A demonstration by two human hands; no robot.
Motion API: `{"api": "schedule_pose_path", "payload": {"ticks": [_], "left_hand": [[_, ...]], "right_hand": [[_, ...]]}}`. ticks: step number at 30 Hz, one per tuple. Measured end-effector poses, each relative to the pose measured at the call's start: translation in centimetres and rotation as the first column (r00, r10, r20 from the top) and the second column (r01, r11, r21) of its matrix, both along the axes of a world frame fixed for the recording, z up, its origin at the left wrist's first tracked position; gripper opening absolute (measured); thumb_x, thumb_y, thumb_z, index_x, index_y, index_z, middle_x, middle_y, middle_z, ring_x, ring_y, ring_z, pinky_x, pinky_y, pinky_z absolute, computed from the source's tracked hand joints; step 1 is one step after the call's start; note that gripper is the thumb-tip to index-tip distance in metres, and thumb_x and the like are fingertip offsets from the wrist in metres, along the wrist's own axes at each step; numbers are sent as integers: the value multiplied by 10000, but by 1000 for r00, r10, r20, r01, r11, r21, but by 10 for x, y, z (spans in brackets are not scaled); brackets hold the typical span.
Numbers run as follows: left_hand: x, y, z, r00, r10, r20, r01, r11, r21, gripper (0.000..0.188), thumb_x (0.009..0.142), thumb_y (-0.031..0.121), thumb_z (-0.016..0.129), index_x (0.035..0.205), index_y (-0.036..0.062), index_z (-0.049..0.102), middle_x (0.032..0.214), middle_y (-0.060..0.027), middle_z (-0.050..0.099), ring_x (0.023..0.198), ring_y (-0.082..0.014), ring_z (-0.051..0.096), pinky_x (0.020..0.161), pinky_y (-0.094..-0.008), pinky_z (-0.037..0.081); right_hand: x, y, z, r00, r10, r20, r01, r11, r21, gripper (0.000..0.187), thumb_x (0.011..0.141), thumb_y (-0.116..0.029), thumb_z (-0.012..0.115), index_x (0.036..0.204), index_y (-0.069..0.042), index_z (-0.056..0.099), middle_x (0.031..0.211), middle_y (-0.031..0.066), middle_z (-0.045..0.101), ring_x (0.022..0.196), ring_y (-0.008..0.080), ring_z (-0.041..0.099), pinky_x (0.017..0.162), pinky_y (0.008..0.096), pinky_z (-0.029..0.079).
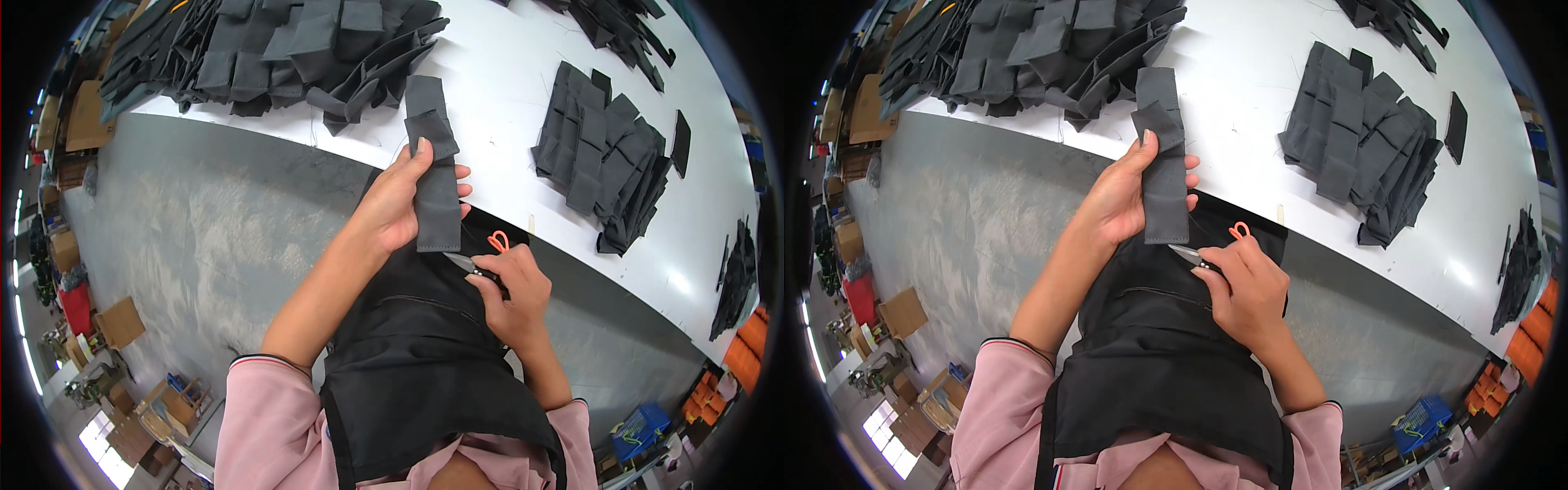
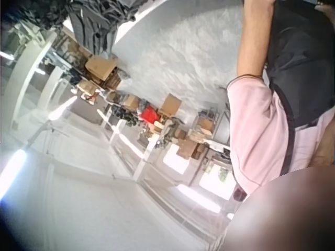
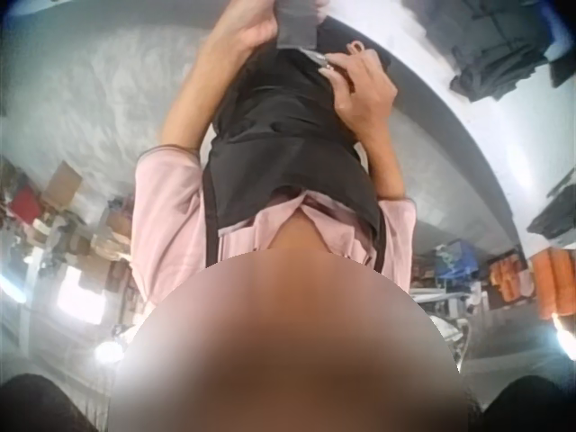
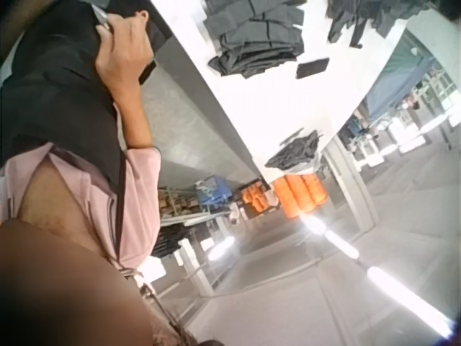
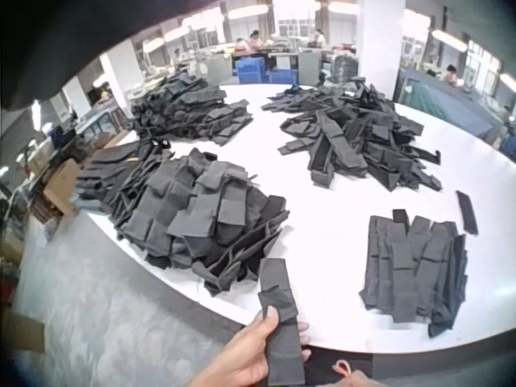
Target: Using hand-held snips to trim excess material and threads from rectangular dark fabric or rubber strips.
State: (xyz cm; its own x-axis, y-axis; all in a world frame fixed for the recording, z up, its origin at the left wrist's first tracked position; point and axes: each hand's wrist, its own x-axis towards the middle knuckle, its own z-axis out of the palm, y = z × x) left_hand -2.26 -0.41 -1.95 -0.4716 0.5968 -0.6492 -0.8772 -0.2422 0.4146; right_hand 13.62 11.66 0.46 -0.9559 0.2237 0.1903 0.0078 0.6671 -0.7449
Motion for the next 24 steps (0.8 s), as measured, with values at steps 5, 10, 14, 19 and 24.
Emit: {"api": "schedule_pose_path", "payload": {"ticks": [5, 10, 14, 19, 24], "left_hand": [[1, 0, 1, 1000, -1, 19, 1, 1000, 13, 377, 948, 406, 478, 1167, 102, 431, 1074, -164, 595, 905, -257, 626, 745, -455, 560], [0, 0, 3, 999, -35, -15, 36, 996, 76, 356, 965, 352, 469, 1198, 87, 418, 1109, -178, 584, 955, -276, 618, 793, -446, 549], [5, 2, 4, 997, -53, -57, 60, 990, 127, 353, 969, 322, 470, 1217, 78, 411, 1130, -185, 579, 981, -282, 611, 815, -432, 543], [2, 5, 6, 994, -28, -103, 32, 999, 44, 342, 977, 291, 458, 1232, 75, 386, 1118, -163, 596, 930, -245, 625, 757, -385, 559], [5, 11, 15, 987, -22, -160, 22, 1000, 1, 324, 983, 319, 437, 1206, 88, 402, 1109, -153, 615, 841, -208, 644, 686, -344, 565]], "right_hand": [[-7, -4, -7, 1000, -5, -13, 5, 999, -46, 218, 677, -61, 746, 866, -55, 637, 696, 57, 507, 603, 218, 532, 545, 300, 429], [-8, 8, 6, 984, 177, 19, -168, 960, -225, 290, 665, -39, 752, 929, -61, 636, 732, 61, 505, 610, 181, 501, 548, 272, 411], [-38, 6, -4, 987, -14, 161, 82, 902, -425, 357, 639, 11, 719, 970, -62, 606, 795, 73, 509, 628, 164, 482, 549, 265, 400], [-19, -11, 2, 963, 207, -170, -201, 978, 52, 235, 564, 22, 590, 777, -69, 624, 667, 44, 464, 531, 181, 481, 452, 290, 368], [-18, -15, -26, 942, 274, -191, -199, 920, 339, 341, 537, -35, 612, 870, -79, 677, 610, 13, 416, 516, 172, 472, 443, 294, 347]]}}
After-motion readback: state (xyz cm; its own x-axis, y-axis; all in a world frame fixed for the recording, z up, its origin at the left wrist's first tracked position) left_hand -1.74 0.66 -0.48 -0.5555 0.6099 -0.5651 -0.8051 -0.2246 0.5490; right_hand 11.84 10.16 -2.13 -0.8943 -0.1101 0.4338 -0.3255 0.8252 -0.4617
